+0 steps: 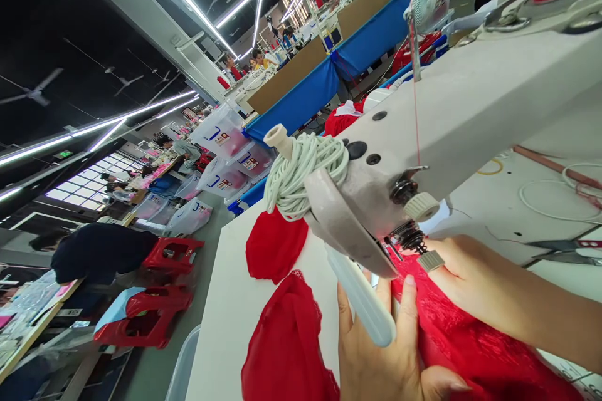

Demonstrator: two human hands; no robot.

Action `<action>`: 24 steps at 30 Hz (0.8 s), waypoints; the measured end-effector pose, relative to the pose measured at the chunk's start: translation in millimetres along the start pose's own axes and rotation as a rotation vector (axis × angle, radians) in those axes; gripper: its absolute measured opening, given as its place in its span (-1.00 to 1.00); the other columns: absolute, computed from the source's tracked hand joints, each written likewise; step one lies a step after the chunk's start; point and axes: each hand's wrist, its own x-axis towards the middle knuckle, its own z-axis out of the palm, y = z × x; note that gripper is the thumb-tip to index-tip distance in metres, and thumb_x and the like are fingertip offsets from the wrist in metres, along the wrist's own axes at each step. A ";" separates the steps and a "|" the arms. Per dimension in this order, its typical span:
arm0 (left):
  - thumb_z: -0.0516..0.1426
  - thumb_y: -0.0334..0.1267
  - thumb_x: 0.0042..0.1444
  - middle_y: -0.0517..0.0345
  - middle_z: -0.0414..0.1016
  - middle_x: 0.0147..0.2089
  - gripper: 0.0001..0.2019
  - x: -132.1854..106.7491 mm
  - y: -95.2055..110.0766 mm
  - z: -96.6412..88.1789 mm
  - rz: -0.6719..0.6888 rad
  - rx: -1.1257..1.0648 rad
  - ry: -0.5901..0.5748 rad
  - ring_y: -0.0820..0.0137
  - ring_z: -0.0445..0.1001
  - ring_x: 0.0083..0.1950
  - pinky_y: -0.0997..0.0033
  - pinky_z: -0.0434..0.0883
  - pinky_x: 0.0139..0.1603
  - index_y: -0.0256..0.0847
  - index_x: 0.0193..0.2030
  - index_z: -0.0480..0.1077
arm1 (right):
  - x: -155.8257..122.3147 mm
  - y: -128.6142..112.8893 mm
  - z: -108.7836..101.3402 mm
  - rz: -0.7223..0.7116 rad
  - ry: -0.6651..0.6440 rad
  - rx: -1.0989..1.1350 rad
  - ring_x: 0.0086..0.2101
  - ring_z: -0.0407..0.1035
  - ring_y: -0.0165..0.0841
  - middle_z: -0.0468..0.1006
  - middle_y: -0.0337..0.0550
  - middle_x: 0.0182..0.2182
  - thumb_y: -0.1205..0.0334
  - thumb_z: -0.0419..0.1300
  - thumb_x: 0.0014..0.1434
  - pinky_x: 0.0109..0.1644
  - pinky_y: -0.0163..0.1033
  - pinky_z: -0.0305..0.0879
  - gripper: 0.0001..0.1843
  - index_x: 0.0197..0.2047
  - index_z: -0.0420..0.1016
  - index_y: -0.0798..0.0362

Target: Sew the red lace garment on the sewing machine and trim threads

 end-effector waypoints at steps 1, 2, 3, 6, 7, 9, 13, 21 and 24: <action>-0.36 0.35 0.17 0.08 0.41 0.24 -0.20 0.0 -0.4 -0.3 0.004 -0.002 -0.007 0.09 0.30 0.30 -0.03 0.16 0.36 -0.03 0.28 0.30 | 0.3 -0.3 -0.2 -0.013 -0.014 0.006 -0.56 0.29 -0.41 0.49 -0.42 -0.62 0.46 -0.09 0.13 -0.49 -0.31 0.16 -0.74 -0.51 0.26 -0.01; -0.40 0.32 0.18 0.08 0.42 0.24 -0.20 -0.1 -0.6 -0.6 0.005 -0.005 -0.012 0.09 0.31 0.29 -0.04 0.15 0.36 -0.03 0.29 0.28 | 0.6 -0.4 -0.3 -0.019 -0.024 0.012 -0.56 0.28 -0.40 0.48 -0.42 -0.62 0.46 -0.10 0.13 -0.48 -0.31 0.16 -0.73 -0.50 0.25 -0.01; -0.42 0.30 0.19 0.09 0.42 0.24 -0.20 -0.2 -0.7 -0.7 0.004 -0.008 -0.013 0.10 0.31 0.28 -0.04 0.14 0.37 -0.03 0.29 0.28 | 0.8 -0.5 -0.3 -0.018 -0.030 0.015 -0.57 0.27 -0.40 0.47 -0.42 -0.63 0.47 -0.11 0.13 -0.48 -0.30 0.15 -0.73 -0.50 0.23 -0.02; -0.43 0.27 0.21 0.11 0.40 0.25 -0.22 -0.5 0.4 -0.2 -0.006 0.015 0.002 0.10 0.30 0.29 -0.04 0.14 0.36 -0.02 0.30 0.27 | 1.7 -2.1 -1.2 -0.007 -0.026 0.010 -0.59 0.23 -0.38 0.43 -0.41 -0.66 0.45 -0.12 0.13 -0.48 -0.29 0.14 -0.74 -0.51 0.18 -0.02; -0.43 0.27 0.21 0.12 0.40 0.26 -0.22 -0.6 1.1 0.2 -0.009 0.029 0.009 0.10 0.29 0.30 -0.04 0.13 0.36 -0.02 0.30 0.27 | 2.1 -3.7 -2.5 -0.007 -0.025 0.012 -0.58 0.23 -0.38 0.44 -0.40 -0.65 0.45 -0.12 0.14 -0.47 -0.28 0.14 -0.73 -0.51 0.19 -0.02; -0.43 0.27 0.21 0.14 0.41 0.25 -0.22 -0.7 2.3 1.2 -0.020 0.045 0.020 0.12 0.26 0.33 -0.03 0.11 0.37 0.00 0.29 0.27 | 2.5 -9.3 -7.2 0.020 -0.044 0.013 -0.56 0.24 -0.37 0.43 -0.39 -0.64 0.47 -0.12 0.14 -0.45 -0.28 0.14 -0.72 -0.52 0.19 -0.01; -0.46 0.26 0.21 0.13 0.41 0.25 -0.21 -0.6 3.0 2.1 -0.040 0.023 0.025 0.14 0.23 0.35 -0.02 0.08 0.39 -0.01 0.26 0.31 | 2.0 -22.1 -19.3 0.130 -0.129 -0.024 -0.53 0.21 -0.38 0.41 -0.38 -0.63 0.55 -0.08 0.10 -0.41 -0.29 0.14 -0.71 -0.54 0.13 0.00; -0.42 0.27 0.21 0.11 0.40 0.25 -0.22 -0.3 3.2 0.2 -0.037 0.000 0.001 0.15 0.24 0.34 -0.01 0.18 0.34 -0.03 0.28 0.29 | 1.5 -3.1 -2.4 -0.032 0.080 0.012 -0.62 0.11 -0.39 0.30 -0.37 -0.72 0.41 -0.10 0.06 -0.51 -0.29 0.06 -0.78 -0.57 0.07 -0.02; -0.42 0.27 0.21 0.09 0.41 0.24 -0.22 0.1 3.9 0.4 -0.052 -0.017 0.005 0.13 0.23 0.35 -0.04 0.16 0.35 -0.04 0.27 0.31 | 2.8 2.4 2.2 -0.075 0.114 0.028 -0.61 0.17 -0.37 0.38 -0.34 -0.69 0.35 -0.11 0.06 -0.51 -0.29 0.08 -0.81 -0.56 0.13 -0.02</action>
